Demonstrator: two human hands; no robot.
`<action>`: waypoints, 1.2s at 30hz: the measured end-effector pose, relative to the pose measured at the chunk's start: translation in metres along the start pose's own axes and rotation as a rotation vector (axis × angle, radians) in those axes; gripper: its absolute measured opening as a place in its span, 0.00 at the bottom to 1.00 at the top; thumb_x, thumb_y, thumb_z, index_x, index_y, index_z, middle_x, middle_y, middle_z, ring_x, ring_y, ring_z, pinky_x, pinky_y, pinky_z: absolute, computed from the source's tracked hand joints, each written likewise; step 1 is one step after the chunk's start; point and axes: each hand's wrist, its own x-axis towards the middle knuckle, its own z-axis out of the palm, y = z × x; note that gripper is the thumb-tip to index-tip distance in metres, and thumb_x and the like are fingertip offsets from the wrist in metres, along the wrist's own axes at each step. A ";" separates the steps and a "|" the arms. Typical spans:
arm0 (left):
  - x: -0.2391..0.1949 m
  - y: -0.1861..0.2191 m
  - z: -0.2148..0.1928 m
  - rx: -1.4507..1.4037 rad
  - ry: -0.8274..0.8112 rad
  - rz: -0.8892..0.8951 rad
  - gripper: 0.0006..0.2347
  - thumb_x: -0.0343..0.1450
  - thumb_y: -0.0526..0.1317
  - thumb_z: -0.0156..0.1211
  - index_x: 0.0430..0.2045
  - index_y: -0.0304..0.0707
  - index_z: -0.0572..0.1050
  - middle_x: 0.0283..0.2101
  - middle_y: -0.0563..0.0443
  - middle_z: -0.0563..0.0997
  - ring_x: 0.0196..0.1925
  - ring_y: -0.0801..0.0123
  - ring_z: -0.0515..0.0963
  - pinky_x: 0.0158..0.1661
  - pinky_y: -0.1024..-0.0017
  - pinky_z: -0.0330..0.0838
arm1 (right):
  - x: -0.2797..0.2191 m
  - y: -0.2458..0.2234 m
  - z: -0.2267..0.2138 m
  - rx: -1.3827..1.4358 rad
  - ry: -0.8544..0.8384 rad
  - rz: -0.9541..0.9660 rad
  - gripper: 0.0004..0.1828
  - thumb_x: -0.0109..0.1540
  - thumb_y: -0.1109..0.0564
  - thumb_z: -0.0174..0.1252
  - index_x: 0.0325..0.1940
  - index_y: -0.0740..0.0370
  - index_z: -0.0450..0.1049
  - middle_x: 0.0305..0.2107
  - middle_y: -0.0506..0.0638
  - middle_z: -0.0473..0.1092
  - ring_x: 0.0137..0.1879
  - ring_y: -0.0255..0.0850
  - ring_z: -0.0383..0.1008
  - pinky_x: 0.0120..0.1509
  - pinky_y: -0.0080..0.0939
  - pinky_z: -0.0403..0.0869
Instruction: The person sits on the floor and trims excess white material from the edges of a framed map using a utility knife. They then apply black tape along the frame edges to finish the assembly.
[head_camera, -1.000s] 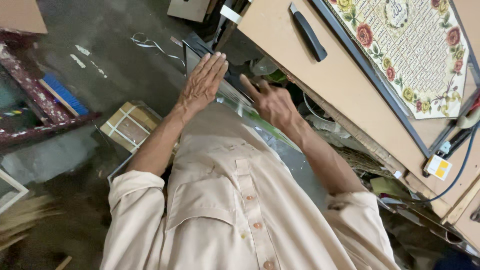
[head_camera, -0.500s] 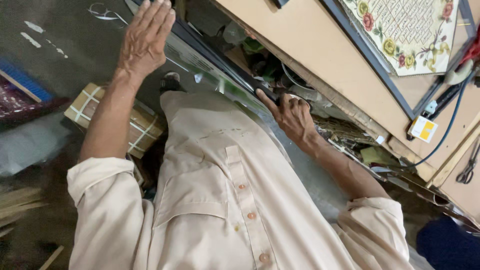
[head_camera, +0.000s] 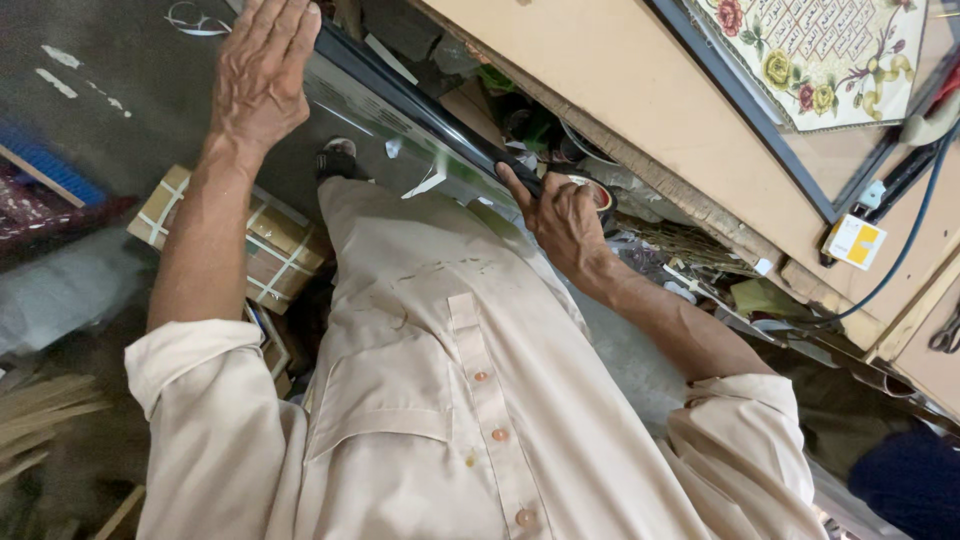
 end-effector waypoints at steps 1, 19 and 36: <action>0.001 0.001 0.000 -0.011 -0.004 -0.008 0.22 0.70 0.21 0.58 0.62 0.21 0.72 0.70 0.38 0.72 0.75 0.51 0.67 0.78 0.56 0.58 | 0.001 0.000 0.000 0.011 -0.023 -0.012 0.47 0.62 0.59 0.52 0.84 0.55 0.42 0.33 0.63 0.69 0.36 0.48 0.71 0.34 0.48 0.70; 0.027 0.176 0.040 -0.048 -0.013 0.116 0.25 0.73 0.30 0.55 0.67 0.22 0.62 0.72 0.34 0.65 0.76 0.47 0.62 0.76 0.54 0.50 | 0.009 -0.008 0.003 -0.114 0.035 -0.027 0.43 0.63 0.59 0.48 0.83 0.55 0.47 0.30 0.61 0.70 0.37 0.46 0.71 0.34 0.46 0.70; 0.006 0.234 0.081 -0.084 -0.118 0.061 0.23 0.76 0.34 0.50 0.67 0.19 0.64 0.72 0.29 0.63 0.76 0.46 0.60 0.75 0.54 0.51 | -0.086 0.035 0.039 0.719 0.189 0.128 0.39 0.65 0.53 0.59 0.78 0.59 0.52 0.37 0.56 0.70 0.37 0.50 0.73 0.46 0.52 0.77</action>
